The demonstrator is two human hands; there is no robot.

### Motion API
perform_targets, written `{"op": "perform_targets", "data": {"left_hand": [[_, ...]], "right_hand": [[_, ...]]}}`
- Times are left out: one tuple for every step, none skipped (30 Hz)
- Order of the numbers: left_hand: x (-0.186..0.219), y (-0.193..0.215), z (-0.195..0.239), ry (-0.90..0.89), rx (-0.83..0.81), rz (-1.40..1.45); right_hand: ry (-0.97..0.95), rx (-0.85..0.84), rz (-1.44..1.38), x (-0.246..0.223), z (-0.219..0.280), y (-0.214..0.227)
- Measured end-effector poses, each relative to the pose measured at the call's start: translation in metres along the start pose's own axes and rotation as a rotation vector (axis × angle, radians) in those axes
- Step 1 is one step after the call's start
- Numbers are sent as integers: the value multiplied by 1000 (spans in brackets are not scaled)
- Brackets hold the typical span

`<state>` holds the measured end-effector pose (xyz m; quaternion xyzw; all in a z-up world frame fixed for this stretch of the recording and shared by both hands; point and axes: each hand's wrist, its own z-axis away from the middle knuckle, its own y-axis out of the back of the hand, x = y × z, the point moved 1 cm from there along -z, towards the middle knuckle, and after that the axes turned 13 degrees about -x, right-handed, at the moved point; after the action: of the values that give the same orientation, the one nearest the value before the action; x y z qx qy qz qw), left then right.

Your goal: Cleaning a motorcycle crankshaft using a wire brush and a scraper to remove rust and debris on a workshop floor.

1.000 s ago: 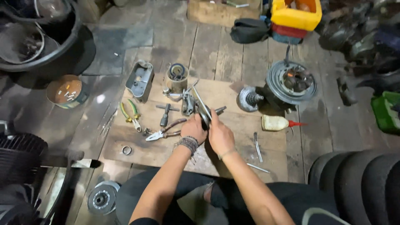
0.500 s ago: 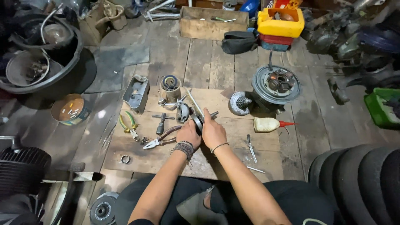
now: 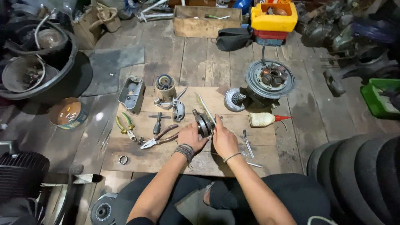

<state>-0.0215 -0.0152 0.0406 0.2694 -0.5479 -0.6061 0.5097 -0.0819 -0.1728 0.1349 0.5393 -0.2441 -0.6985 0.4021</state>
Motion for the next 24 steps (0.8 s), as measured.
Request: {"op": "perform_targets", "data": {"left_hand": [[-1,-2,1,-6,-10,3],[-2,-3,3,-2,-19,38],[-3,0,-1,1,-15,72],[0,-1,4,-6,-13,74],[-1,4,5,-2,-34,96],[-3,8,7,1,-54,118],[-2,7,6,1,-52,116],[-1,6,5,3,-42,119],[-3,2,6,10,-37,125],[-4,3,5,16,-39,125],[-4,1,4,11,-39,117],[-4,0,4,7,-38,110],[-5,3,3,16,-45,119],[-6,5,1,4,-61,133],[-7,4,5,-9,-85,146],[-4,4,9,0,-101,154],[-4,8,9,-5,-81,133],[-3,12,10,-10,-60,112],[-6,4,6,-3,-74,118],[-8,-4,2,-16,-45,86],[-11,-11,-4,-31,-16,54],[-9,-13,3,-24,-29,60],[-7,-10,3,-6,-32,39],[-5,-6,3,11,-35,17]], "right_hand": [[-11,-4,-2,3,6,-2],[-17,-9,-23,6,13,-4],[-15,-5,-38,8,14,-1],[-18,0,-35,19,24,-12],[-51,-18,19,26,28,-20],[-84,-35,72,33,31,-29],[-82,-33,72,29,36,-27],[-103,-29,29,25,40,-24],[-124,-31,-15,20,44,-25],[-121,-37,-15,15,44,-23],[-105,11,-52,11,44,-20],[-89,58,-89,7,44,-18],[-89,44,-84,13,32,-26],[-62,64,-50,20,21,-36],[-39,80,-22,27,14,-49],[-45,61,-23,23,9,-43],[-6,85,12,17,-1,-35],[33,110,46,11,-11,-27],[29,94,44,9,-22,-27],[39,86,73,7,-32,-26],[49,79,103,5,-44,-26],[45,63,101,1,-34,-25],[44,70,51,-3,-28,-21],[43,78,0,-9,-21,-15]]}}
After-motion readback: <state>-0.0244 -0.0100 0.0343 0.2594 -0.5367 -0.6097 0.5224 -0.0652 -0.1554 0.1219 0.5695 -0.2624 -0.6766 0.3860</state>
